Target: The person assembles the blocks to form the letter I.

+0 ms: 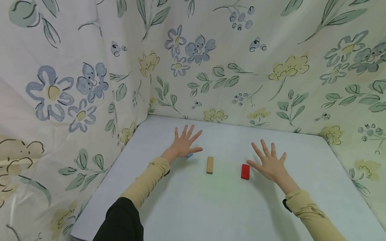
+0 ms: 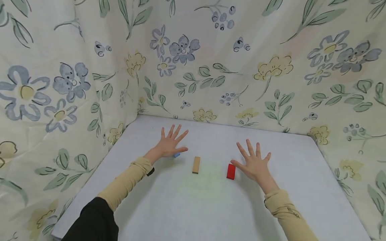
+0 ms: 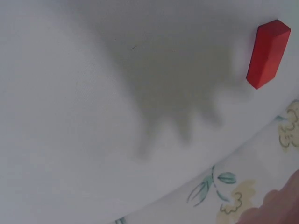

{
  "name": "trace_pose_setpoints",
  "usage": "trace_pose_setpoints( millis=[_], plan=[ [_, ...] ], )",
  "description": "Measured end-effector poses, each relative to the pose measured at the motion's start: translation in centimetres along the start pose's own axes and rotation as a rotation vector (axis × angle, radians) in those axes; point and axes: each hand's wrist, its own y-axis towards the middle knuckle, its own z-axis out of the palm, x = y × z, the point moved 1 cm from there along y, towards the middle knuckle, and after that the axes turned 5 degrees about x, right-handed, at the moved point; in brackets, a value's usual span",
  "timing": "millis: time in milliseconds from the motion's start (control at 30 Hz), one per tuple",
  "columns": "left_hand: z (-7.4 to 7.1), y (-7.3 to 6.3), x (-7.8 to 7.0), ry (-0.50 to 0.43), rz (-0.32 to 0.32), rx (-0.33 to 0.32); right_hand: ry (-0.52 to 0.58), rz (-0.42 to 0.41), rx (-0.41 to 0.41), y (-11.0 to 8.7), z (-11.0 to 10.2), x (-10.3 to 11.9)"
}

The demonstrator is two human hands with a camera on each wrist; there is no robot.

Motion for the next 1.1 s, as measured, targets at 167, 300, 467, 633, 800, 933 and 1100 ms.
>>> trace_pose_setpoints(
  millis=[167, 300, 467, 633, 800, 933, 1100],
  plan=[
    [0.1, -0.1, -0.5, 0.005, 0.040, -0.015, 0.006, -0.018, -0.005, -0.2, 0.3, 0.5],
    [0.2, -0.3, -0.8, -0.012, 0.064, -0.016, 0.021, -0.045, -0.022, -0.2, 0.7, 0.7],
    [0.3, -0.4, -1.3, -0.008, 0.075, -0.003, 0.005, -0.078, -0.014, -0.4, 1.0, 0.9],
    [0.2, -0.6, -2.2, -0.014, 0.122, -0.011, -0.001, -0.091, -0.006, -0.6, 1.3, 1.2],
    [0.8, -0.8, -3.1, -0.063, 0.166, 0.011, 0.021, -0.118, -0.009, -0.9, 1.7, 1.9],
    [1.5, -1.1, -3.9, -0.128, 0.198, 0.035, 0.035, -0.147, -0.004, -1.3, 2.3, 2.2],
    [2.4, -1.5, -4.7, -0.212, 0.239, 0.061, 0.061, -0.175, 0.004, -1.7, 3.2, 2.4]
  ],
)
